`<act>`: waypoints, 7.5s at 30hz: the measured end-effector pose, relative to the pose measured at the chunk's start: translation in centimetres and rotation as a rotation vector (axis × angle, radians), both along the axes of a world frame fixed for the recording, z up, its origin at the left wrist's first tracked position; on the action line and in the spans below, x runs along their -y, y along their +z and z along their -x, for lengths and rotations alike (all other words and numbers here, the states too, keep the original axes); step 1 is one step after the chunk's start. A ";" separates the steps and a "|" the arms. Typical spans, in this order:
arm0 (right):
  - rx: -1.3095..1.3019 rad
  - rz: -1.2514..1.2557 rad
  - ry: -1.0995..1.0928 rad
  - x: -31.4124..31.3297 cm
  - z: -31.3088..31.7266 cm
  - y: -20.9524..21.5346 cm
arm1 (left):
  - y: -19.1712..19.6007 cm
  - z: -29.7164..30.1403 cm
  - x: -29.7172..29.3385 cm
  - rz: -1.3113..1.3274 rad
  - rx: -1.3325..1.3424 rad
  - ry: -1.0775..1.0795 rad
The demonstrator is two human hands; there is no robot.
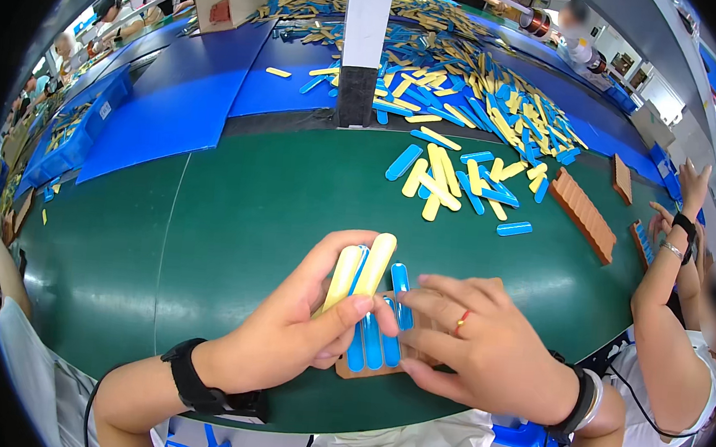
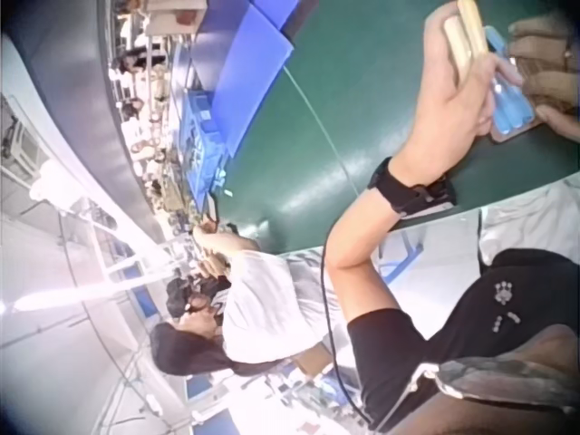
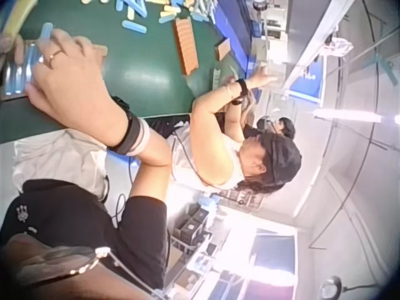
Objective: Assembling blue and yellow plastic strips into brown trays at a factory production line workstation.
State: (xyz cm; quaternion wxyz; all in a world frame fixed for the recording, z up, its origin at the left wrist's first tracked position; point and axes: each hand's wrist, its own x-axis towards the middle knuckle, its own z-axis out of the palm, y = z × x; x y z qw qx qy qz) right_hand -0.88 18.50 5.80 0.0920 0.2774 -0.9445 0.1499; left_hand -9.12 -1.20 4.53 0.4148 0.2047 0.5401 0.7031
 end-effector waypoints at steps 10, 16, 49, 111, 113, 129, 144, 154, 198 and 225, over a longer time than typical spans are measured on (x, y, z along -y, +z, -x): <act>-0.136 -0.199 -0.001 -0.4 -1.6 -1.9 | -0.2 0.6 0.3 0.033 0.070 0.065; 0.009 -0.081 0.038 0.0 -2.4 -1.9 | -0.1 0.6 0.3 0.043 0.044 0.038; 0.109 0.311 -0.197 -1.5 0.1 -0.6 | 0.3 -0.5 0.1 0.018 0.027 -0.078; 1.055 1.181 -0.195 -3.3 1.4 -0.9 | 0.6 -2.3 0.0 0.141 0.073 -0.298; 1.048 1.075 -0.212 -5.9 3.1 -0.3 | 1.0 -2.8 0.3 0.165 0.132 -0.319; 0.591 0.170 -0.024 -5.5 6.3 -0.2 | 0.0 -2.3 0.0 0.112 0.055 -0.103; 0.640 1.115 -0.438 -5.7 3.0 2.6 | -0.5 -2.2 0.2 0.081 -0.009 0.139; 0.516 0.507 -0.635 -4.8 -0.8 2.8 | 0.4 -2.0 -0.3 0.188 0.019 0.172; 0.897 0.616 -0.280 -9.4 4.7 2.2 | 0.4 -2.5 0.9 0.096 -0.050 -0.478; 0.129 -0.095 -0.487 -12.6 5.1 -1.1 | 0.4 -0.8 1.0 0.575 -1.299 -0.218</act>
